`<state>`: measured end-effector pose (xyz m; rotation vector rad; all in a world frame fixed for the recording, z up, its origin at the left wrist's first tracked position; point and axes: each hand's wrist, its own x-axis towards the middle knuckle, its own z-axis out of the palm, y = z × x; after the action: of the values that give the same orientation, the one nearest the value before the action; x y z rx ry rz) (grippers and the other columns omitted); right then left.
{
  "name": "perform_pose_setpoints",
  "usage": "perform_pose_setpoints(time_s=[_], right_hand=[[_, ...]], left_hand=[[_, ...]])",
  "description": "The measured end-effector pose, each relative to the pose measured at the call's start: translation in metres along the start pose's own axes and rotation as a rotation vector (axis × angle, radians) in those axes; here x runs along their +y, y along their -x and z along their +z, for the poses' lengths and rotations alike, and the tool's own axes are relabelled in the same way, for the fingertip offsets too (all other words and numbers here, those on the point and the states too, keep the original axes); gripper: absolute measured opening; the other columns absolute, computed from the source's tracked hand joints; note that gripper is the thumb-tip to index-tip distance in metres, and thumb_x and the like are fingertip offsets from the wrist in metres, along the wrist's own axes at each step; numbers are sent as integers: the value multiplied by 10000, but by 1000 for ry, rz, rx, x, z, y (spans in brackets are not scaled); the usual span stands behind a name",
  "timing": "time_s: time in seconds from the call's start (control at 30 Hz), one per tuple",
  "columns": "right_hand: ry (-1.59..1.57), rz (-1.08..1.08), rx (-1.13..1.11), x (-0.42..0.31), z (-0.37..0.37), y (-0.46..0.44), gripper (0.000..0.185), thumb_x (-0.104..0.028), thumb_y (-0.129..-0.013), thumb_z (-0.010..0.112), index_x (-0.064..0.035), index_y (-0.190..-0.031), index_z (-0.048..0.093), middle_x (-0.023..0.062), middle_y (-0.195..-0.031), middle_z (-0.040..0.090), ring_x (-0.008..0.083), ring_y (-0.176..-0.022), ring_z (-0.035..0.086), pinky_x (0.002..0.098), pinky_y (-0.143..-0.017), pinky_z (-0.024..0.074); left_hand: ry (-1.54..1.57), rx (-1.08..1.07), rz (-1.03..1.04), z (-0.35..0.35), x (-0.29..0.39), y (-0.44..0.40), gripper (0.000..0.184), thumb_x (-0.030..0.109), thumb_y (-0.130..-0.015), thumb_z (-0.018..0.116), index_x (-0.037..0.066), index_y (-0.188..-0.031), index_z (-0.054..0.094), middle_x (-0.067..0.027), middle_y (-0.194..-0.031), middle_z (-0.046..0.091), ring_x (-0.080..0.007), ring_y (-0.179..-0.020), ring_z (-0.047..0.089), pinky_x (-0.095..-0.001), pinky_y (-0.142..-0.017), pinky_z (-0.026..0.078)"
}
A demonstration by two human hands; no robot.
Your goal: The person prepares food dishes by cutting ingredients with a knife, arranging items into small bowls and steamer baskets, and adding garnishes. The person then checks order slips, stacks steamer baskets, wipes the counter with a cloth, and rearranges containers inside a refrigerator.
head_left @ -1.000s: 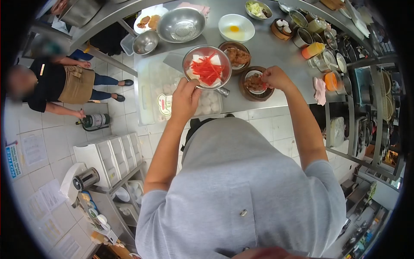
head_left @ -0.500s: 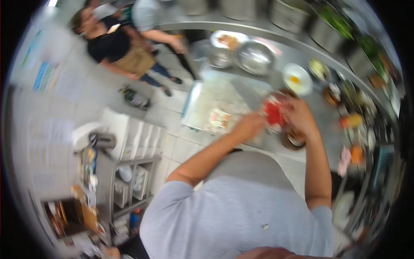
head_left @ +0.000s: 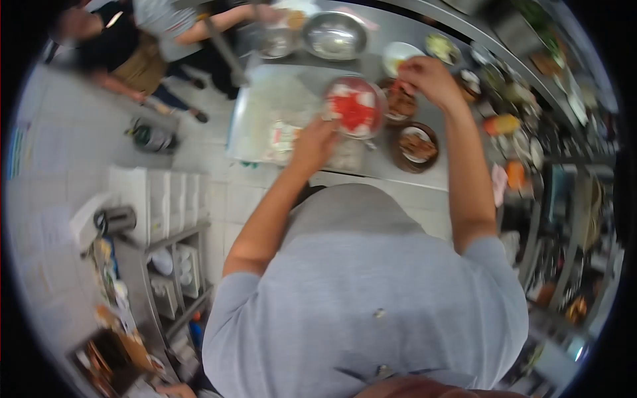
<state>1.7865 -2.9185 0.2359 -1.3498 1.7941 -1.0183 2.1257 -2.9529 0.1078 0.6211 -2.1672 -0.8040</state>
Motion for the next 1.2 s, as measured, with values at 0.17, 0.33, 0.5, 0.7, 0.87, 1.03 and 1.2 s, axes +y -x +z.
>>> perform_pose_setpoints(time_s=[0.17, 0.33, 0.5, 0.7, 0.87, 1.03, 1.2], right_hand=[[135, 278, -15, 118, 1, -53, 295, -246, -935, 808, 44, -994, 808, 121, -829, 802, 202, -703, 767, 351, -654, 614], [961, 136, -195, 187, 15, -77, 239, -153, -852, 767, -51, -1050, 854, 209, -971, 815, 380, -871, 794, 470, -840, 633], [851, 99, 24, 97, 4, -37, 234, -200, -874, 756, -85, -1052, 857, 223, -1038, 807, 413, -953, 782, 485, -867, 613], [381, -129, -94, -28, 44, 5, 211, -179, -856, 795, -31, -1005, 820, 204, -980, 803, 367, -903, 783, 456, -835, 607], [853, -29, -25, -26, 81, 44, 156, -118, -861, 753, -16, -970, 802, 217, -987, 788, 391, -934, 777, 482, -862, 602], [417, 38, 115, -12, 37, 67, 180, -86, -867, 778, 9, -1017, 807, 178, -924, 801, 284, -842, 777, 398, -789, 605], [200, 129, 113, -19, -2, 100, 171, -74, -901, 767, 49, -1019, 788, 94, -846, 784, 137, -755, 714, 313, -708, 565]], left_hand=[[-21, 38, -92, -29, -1, 16, 203, 40, -960, 768, 15, -1153, 709, -141, -974, 623, -335, -857, 683, -428, -723, 546], [-65, 72, -117, -41, -3, 20, 193, 52, -967, 769, 30, -1151, 715, -138, -961, 618, -321, -814, 652, -422, -711, 532], [-30, 30, -152, -40, 3, 16, 261, 32, -927, 776, 33, -1180, 713, -182, -1044, 627, -420, -935, 667, -491, -783, 540], [29, -37, 8, -25, 8, -9, 301, 52, -940, 767, 51, -1237, 716, -185, -1188, 679, -429, -1061, 700, -489, -873, 591], [62, -119, 102, -5, 25, -31, 312, 85, -942, 780, 62, -1245, 710, -173, -1202, 674, -425, -1050, 700, -497, -850, 590], [118, -173, 141, 22, 31, -37, 302, 109, -953, 786, 54, -1241, 712, -173, -1225, 685, -426, -1045, 713, -492, -848, 594], [148, -234, 139, 48, 39, -40, 240, 85, -957, 791, 44, -1184, 723, -162, -1034, 638, -384, -892, 683, -460, -780, 559]])
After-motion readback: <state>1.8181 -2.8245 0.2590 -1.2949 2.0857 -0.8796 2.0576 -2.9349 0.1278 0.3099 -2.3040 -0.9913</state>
